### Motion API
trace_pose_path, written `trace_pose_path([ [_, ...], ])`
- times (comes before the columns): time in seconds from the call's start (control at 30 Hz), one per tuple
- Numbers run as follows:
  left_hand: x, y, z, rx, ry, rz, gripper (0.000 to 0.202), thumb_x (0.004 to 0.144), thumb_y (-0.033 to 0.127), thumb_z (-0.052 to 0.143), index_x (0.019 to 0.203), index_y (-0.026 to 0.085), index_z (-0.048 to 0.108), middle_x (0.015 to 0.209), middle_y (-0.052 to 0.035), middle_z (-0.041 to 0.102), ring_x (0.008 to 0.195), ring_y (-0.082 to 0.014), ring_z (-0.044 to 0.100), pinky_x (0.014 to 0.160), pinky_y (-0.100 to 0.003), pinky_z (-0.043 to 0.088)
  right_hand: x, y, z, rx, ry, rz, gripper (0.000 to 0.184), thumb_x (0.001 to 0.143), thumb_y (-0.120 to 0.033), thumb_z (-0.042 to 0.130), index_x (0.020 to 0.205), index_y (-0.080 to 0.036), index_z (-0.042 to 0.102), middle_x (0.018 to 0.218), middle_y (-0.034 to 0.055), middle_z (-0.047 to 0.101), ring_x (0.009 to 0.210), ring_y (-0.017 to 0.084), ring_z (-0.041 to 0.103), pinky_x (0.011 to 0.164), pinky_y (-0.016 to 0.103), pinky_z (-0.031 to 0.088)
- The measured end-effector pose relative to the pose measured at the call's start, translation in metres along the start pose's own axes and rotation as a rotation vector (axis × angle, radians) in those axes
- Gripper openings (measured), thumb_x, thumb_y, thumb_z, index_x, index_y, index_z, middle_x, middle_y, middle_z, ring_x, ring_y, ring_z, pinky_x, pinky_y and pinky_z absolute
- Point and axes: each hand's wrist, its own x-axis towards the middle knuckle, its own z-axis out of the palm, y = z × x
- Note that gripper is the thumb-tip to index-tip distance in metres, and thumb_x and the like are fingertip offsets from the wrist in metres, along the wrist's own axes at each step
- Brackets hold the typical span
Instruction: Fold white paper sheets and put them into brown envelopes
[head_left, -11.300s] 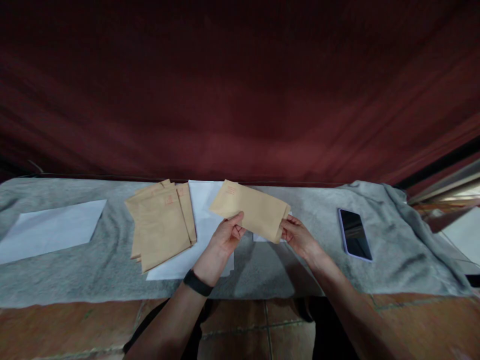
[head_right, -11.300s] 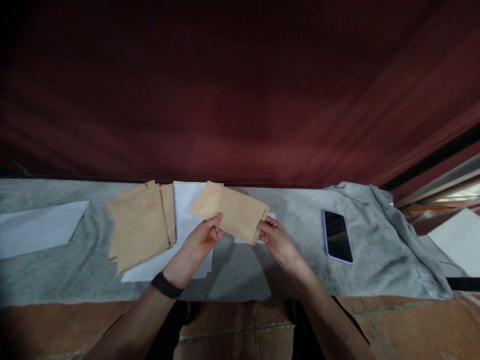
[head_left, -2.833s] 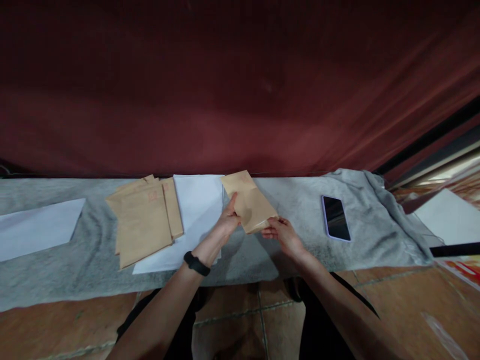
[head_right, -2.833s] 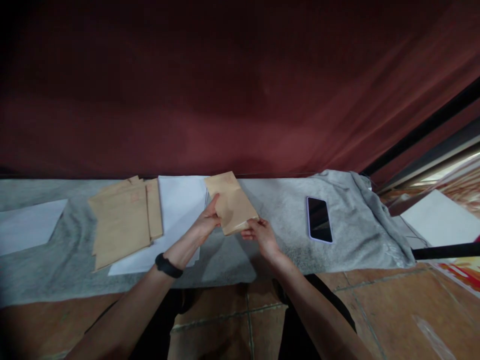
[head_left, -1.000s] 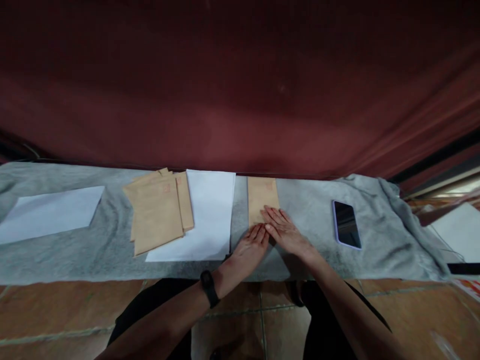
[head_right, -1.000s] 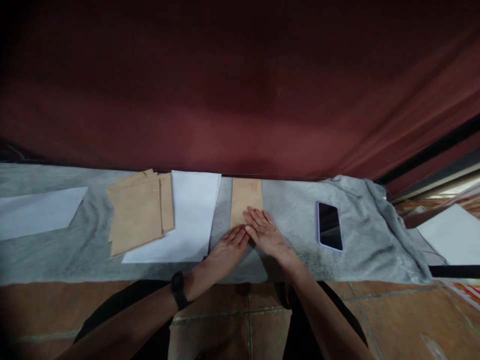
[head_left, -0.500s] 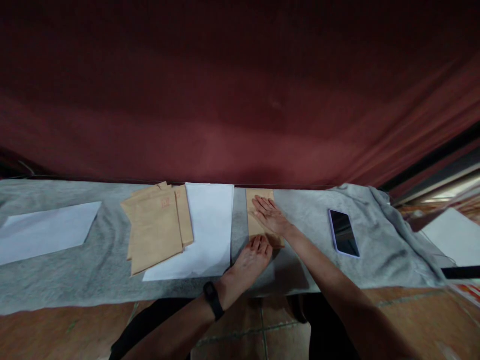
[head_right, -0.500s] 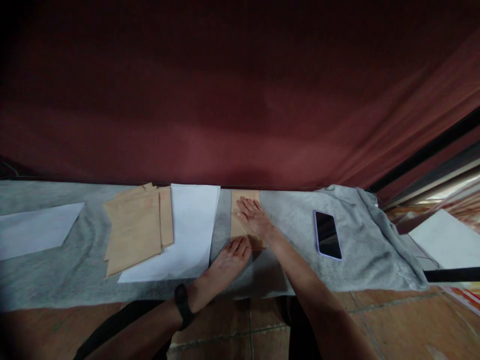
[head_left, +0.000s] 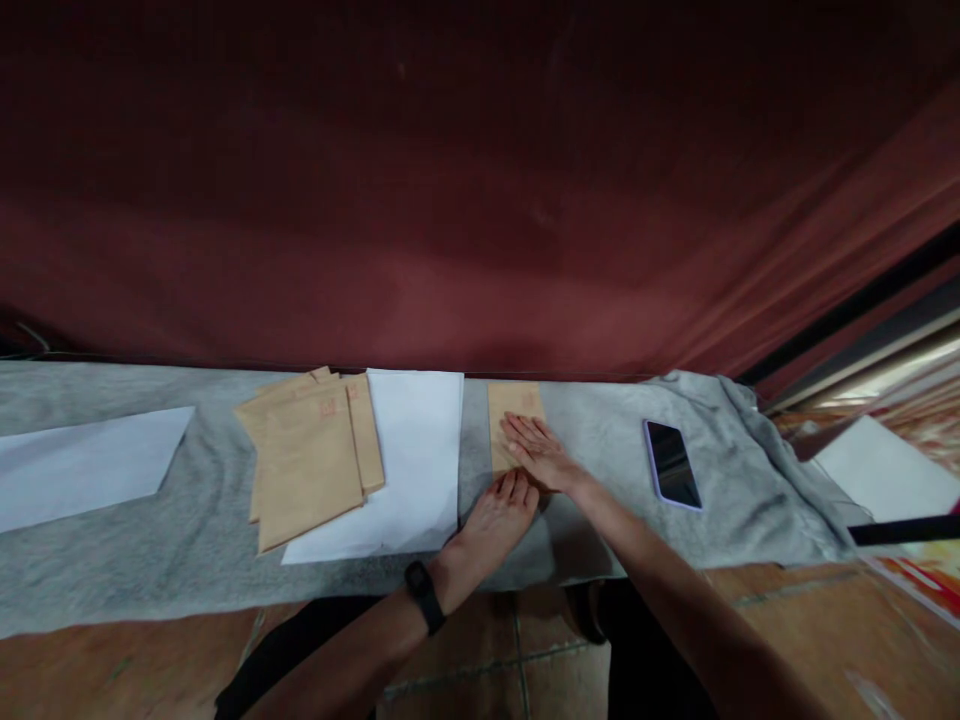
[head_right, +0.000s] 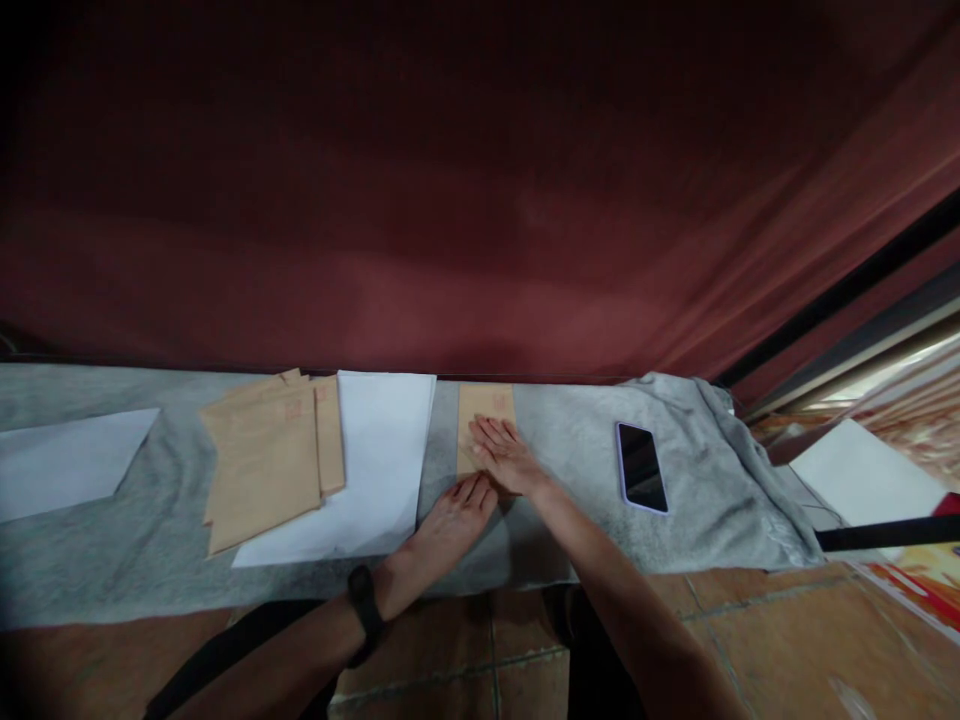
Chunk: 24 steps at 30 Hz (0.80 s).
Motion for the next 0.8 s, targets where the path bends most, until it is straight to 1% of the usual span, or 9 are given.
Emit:
trace_pose_path([
  [0.07, 0.000, -0.001, 0.003, -0.013, -0.001, -0.016, 0.038, 0.091, 0.003, 0.046, 0.126, 0.012, 0.055, 0.131, -0.0174, 0.062, 0.122, -0.0272, 0.061, 0.099, -0.042, 0.052, -0.024, -0.003, -0.002, 0.086, -0.029, -0.007, 0.059, 0.107, -0.050, 0.013, 0.158, -0.024, 0.030, 0.167, 0.0043, 0.024, 0.155, 0.017, 0.018, 0.127, 0.046, 0.016],
  [0.17, 0.000, -0.003, 0.006, -0.055, -0.016, -0.053, 0.038, 0.091, 0.002, 0.044, 0.126, 0.013, 0.055, 0.128, -0.0147, 0.064, 0.119, -0.0254, 0.063, 0.098, -0.041, 0.052, -0.056, -0.005, -0.003, 0.255, 0.001, 0.023, 0.058, 0.107, -0.052, 0.016, 0.151, -0.026, 0.046, 0.161, 0.0044, 0.038, 0.151, 0.018, 0.031, 0.125, 0.047, 0.025],
  [0.3, 0.002, -0.008, 0.001, -0.127, -0.008, -0.113, 0.037, 0.089, -0.001, 0.042, 0.119, 0.016, 0.057, 0.116, -0.0103, 0.068, 0.111, -0.0230, 0.065, 0.092, -0.037, 0.053, -0.082, -0.003, 0.001, 0.466, 0.171, -0.022, 0.050, 0.106, -0.051, 0.031, 0.130, -0.027, 0.067, 0.140, 0.0058, 0.064, 0.133, 0.021, 0.056, 0.115, 0.045, 0.043],
  [0.4, 0.005, -0.011, -0.003, -0.156, -0.004, -0.140, 0.036, 0.087, -0.002, 0.043, 0.116, 0.015, 0.057, 0.111, -0.0092, 0.068, 0.109, -0.0224, 0.065, 0.092, -0.035, 0.052, -0.085, -0.003, 0.009, 0.437, 0.297, -0.030, 0.041, 0.105, -0.044, 0.040, 0.120, -0.027, 0.073, 0.129, 0.0062, 0.071, 0.124, 0.022, 0.064, 0.109, 0.044, 0.049],
  [0.53, 0.008, -0.012, 0.001, -0.148, 0.009, -0.216, 0.032, 0.088, -0.001, 0.043, 0.113, 0.014, 0.057, 0.110, -0.0105, 0.068, 0.109, -0.0243, 0.064, 0.096, -0.039, 0.050, -0.082, -0.012, 0.018, 0.210, 0.378, 0.083, 0.039, 0.105, -0.032, 0.039, 0.129, -0.025, 0.068, 0.133, 0.0086, 0.069, 0.123, 0.024, 0.063, 0.105, 0.047, 0.050],
  [0.63, 0.007, -0.013, 0.010, -0.133, 0.071, -0.315, 0.037, 0.090, 0.001, 0.039, 0.121, 0.013, 0.054, 0.122, -0.0147, 0.065, 0.120, -0.0269, 0.061, 0.101, -0.045, 0.048, -0.084, -0.029, 0.024, 0.054, 0.339, 0.074, 0.043, 0.103, -0.025, 0.038, 0.142, -0.024, 0.058, 0.143, 0.0095, 0.061, 0.129, 0.025, 0.058, 0.109, 0.047, 0.047],
  [0.7, 0.005, -0.015, 0.015, -0.135, 0.128, -0.349, 0.045, 0.089, 0.001, 0.038, 0.131, 0.012, 0.049, 0.135, -0.0185, 0.059, 0.131, -0.0284, 0.055, 0.105, -0.048, 0.046, -0.087, -0.044, 0.029, 0.033, 0.292, 0.006, 0.047, 0.103, -0.026, 0.039, 0.147, -0.020, 0.052, 0.147, 0.0100, 0.057, 0.134, 0.025, 0.054, 0.114, 0.045, 0.044],
  [0.73, 0.004, -0.016, 0.017, -0.144, 0.148, -0.357, 0.047, 0.089, 0.003, 0.038, 0.134, 0.012, 0.047, 0.140, -0.0195, 0.056, 0.134, -0.0287, 0.052, 0.106, -0.048, 0.045, -0.089, -0.050, 0.031, 0.032, 0.281, -0.020, 0.050, 0.102, -0.029, 0.040, 0.150, -0.016, 0.048, 0.151, 0.0123, 0.053, 0.138, 0.025, 0.050, 0.116, 0.044, 0.042],
  [0.8, 0.003, -0.018, 0.018, -0.169, 0.161, -0.373, 0.046, 0.092, 0.008, 0.041, 0.137, 0.013, 0.046, 0.142, -0.0189, 0.055, 0.134, -0.0290, 0.052, 0.107, -0.049, 0.045, -0.092, -0.060, 0.034, 0.012, 0.272, -0.029, 0.057, 0.102, -0.035, 0.042, 0.153, -0.010, 0.040, 0.158, 0.0157, 0.043, 0.146, 0.027, 0.041, 0.120, 0.047, 0.037],
])
